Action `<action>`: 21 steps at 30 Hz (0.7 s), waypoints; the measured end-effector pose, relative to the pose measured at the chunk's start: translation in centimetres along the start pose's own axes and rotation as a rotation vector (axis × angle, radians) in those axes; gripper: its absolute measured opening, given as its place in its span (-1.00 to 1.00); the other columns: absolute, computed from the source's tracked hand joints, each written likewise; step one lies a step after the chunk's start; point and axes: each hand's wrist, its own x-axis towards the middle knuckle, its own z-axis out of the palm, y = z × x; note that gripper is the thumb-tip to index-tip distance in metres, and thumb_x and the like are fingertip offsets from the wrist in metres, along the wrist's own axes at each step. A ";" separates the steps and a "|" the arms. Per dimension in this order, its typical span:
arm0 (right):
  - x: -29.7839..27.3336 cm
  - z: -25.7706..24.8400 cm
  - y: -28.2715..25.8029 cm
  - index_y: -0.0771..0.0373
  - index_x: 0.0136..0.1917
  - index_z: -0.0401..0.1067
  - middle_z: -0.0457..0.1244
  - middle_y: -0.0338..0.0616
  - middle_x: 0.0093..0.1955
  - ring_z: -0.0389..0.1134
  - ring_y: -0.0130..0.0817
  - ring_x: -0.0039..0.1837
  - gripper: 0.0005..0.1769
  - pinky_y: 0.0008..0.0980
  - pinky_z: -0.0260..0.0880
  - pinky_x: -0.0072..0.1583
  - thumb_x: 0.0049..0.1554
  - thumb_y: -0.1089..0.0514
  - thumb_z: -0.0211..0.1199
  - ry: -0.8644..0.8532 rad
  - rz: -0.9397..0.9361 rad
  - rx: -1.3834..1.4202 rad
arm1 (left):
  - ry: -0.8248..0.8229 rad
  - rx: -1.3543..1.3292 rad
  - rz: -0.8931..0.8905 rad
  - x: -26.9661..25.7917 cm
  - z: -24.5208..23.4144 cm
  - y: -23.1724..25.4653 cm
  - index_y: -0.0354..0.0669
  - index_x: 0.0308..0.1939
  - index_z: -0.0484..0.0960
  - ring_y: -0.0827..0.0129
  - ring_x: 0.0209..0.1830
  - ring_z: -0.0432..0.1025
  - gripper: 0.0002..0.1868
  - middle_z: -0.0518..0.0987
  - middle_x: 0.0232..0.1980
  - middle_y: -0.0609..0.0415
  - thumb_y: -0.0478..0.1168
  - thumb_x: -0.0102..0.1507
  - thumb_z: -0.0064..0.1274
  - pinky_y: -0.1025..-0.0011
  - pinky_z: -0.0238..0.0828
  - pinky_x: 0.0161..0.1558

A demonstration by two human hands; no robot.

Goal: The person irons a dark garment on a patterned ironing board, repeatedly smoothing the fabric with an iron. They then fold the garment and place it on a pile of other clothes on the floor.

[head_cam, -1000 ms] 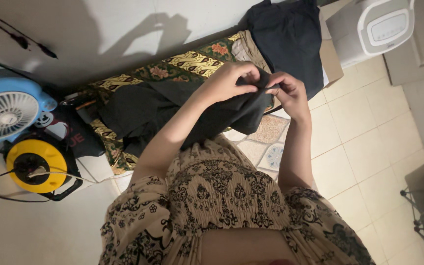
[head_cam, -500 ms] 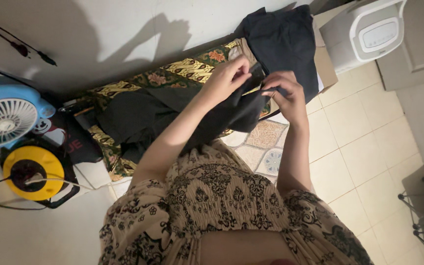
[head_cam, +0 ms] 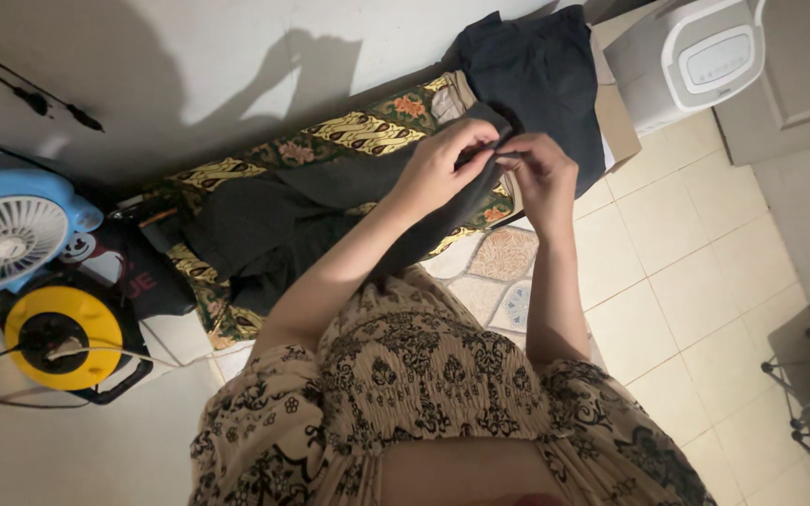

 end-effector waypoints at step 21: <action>5.1 -3.1 -2.4 0.38 0.18 0.44 0.34 -0.10 0.19 0.39 -0.40 0.01 -0.76 -0.49 0.47 -0.01 0.35 0.60 0.31 0.109 -0.286 -0.187 | -0.025 0.662 0.433 -1.0 -3.7 -3.1 -0.17 0.05 0.56 0.20 0.10 0.52 -0.77 0.52 0.14 0.01 -0.36 0.31 0.14 0.29 0.58 0.07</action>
